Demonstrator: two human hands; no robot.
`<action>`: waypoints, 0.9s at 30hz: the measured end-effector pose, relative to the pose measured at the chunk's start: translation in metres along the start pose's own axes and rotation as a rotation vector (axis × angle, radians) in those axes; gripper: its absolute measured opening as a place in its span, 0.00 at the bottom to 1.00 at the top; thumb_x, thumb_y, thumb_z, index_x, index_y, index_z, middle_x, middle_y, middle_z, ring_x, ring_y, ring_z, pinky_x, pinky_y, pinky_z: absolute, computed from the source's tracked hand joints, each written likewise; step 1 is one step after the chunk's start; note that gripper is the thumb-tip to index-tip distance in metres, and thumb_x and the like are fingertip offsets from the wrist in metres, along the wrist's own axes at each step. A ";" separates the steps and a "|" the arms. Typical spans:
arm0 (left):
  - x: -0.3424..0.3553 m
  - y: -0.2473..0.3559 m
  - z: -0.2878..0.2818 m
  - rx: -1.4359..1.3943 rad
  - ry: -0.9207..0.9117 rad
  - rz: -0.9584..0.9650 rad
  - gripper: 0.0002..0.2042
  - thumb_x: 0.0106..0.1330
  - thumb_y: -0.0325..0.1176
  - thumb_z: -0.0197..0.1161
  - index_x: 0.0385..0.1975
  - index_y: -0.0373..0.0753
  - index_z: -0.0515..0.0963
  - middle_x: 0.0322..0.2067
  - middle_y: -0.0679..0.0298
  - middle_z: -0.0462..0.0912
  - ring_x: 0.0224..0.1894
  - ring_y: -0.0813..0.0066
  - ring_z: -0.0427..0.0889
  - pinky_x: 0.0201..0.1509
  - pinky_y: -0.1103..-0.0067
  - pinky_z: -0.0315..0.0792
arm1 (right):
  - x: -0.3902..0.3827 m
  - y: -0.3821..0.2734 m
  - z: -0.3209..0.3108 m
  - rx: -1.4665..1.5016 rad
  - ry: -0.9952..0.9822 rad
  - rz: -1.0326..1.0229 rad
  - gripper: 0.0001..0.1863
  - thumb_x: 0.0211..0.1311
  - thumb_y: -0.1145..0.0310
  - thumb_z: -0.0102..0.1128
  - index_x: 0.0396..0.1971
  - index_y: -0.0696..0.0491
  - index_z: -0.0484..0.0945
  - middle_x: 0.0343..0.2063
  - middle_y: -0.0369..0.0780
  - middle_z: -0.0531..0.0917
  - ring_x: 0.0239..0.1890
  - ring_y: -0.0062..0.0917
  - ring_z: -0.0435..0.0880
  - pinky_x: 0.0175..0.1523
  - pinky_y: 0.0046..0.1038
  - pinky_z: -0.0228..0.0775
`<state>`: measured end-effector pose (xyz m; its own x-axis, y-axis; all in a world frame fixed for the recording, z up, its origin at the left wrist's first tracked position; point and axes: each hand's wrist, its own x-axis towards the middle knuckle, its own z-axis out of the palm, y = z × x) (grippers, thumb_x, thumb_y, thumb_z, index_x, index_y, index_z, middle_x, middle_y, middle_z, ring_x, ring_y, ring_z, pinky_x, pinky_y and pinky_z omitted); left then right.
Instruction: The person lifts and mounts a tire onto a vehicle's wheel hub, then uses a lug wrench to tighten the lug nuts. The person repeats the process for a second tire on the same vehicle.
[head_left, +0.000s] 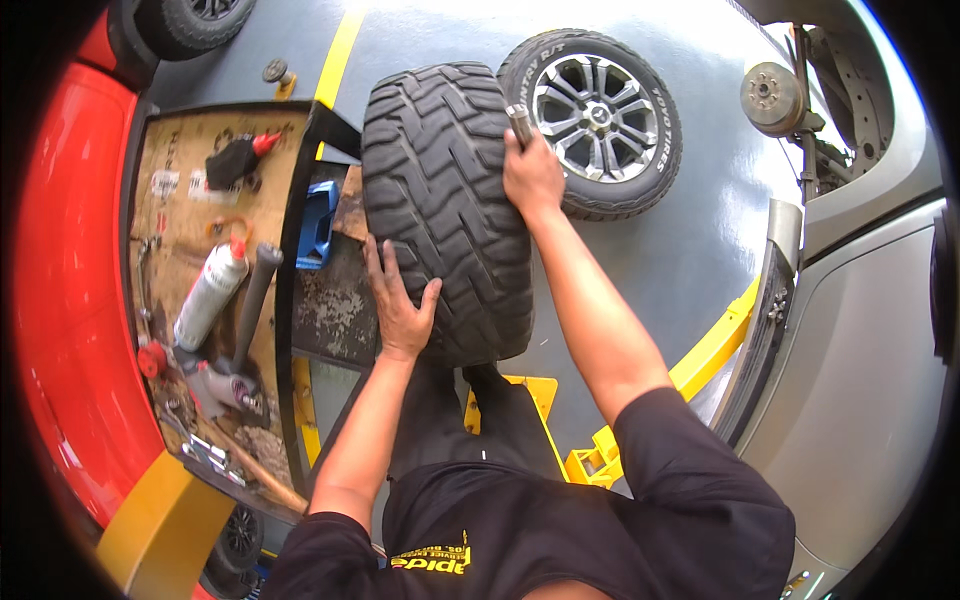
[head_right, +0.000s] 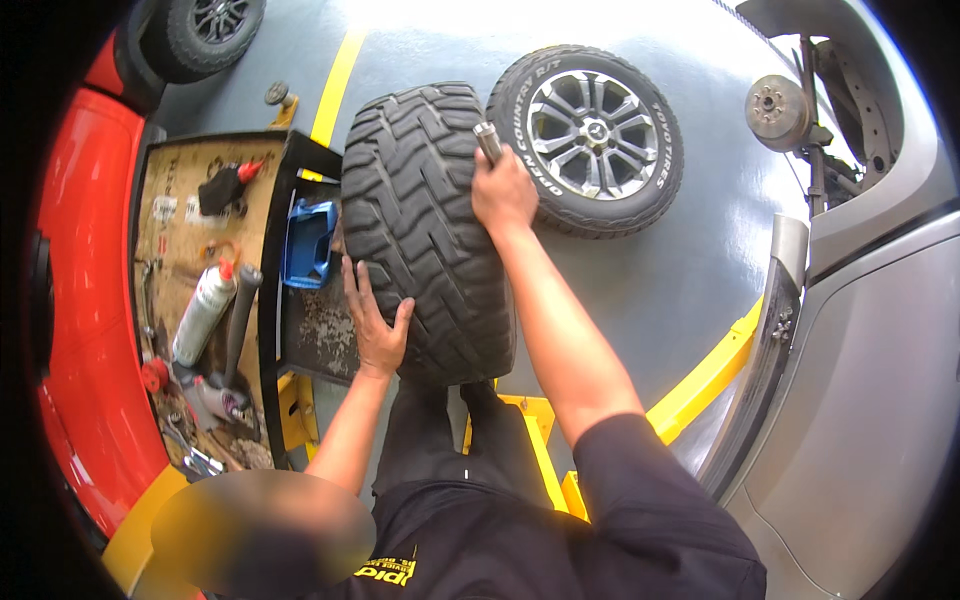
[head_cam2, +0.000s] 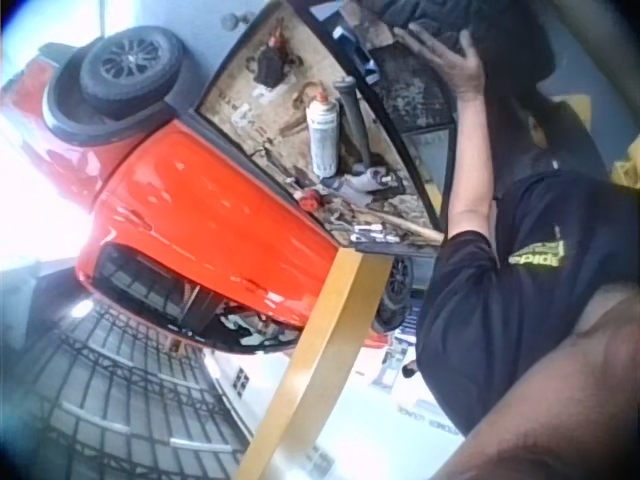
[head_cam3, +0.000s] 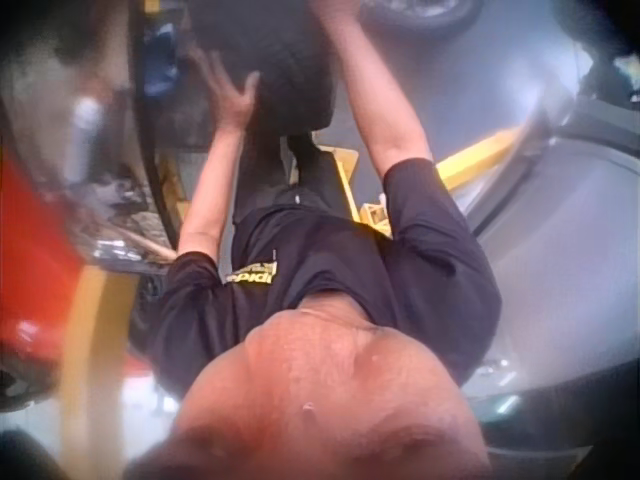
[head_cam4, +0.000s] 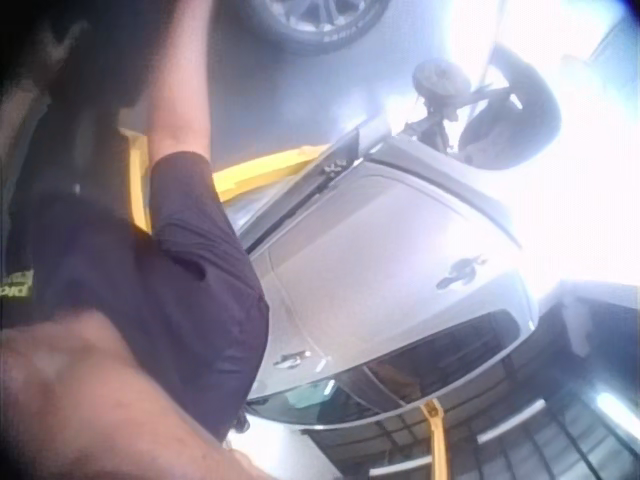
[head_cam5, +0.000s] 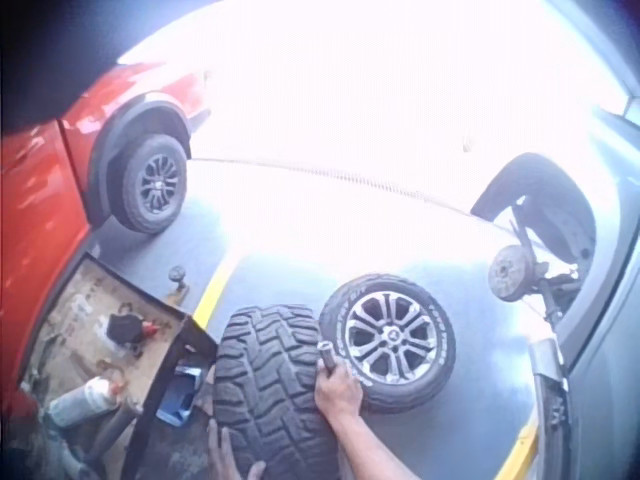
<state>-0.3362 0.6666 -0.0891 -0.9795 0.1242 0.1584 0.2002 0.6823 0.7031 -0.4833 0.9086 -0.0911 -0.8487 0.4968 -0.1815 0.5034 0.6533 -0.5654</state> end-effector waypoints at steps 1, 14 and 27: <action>0.027 0.004 0.006 0.124 -0.019 0.044 0.39 0.69 0.46 0.61 0.74 0.35 0.52 0.76 0.47 0.46 0.77 0.45 0.45 0.78 0.56 0.45 | 0.031 -0.012 0.001 -0.008 -0.056 0.002 0.27 0.70 0.44 0.52 0.48 0.57 0.76 0.45 0.53 0.83 0.50 0.54 0.81 0.54 0.51 0.72; 0.475 -0.022 0.089 0.334 0.118 -0.574 0.37 0.70 0.60 0.53 0.66 0.33 0.68 0.70 0.45 0.61 0.72 0.44 0.60 0.70 0.46 0.58 | 0.039 -0.002 -0.005 -0.022 0.193 -0.195 0.29 0.53 0.41 0.72 0.35 0.51 0.72 0.36 0.42 0.73 0.37 0.45 0.79 0.38 0.47 0.70; 0.432 -0.070 0.057 -0.126 -0.136 -0.504 0.51 0.64 0.55 0.68 0.77 0.37 0.44 0.76 0.52 0.52 0.76 0.61 0.54 0.77 0.69 0.50 | 0.461 -0.178 0.027 0.196 -0.135 -0.141 0.37 0.60 0.36 0.62 0.53 0.55 0.74 0.48 0.53 0.82 0.51 0.51 0.82 0.52 0.46 0.74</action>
<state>-0.7741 0.7135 -0.1093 -0.9470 -0.0984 -0.3057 -0.3028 0.5906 0.7480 -0.9688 1.0061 -0.0954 -0.9288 0.3193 -0.1882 0.3488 0.5811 -0.7353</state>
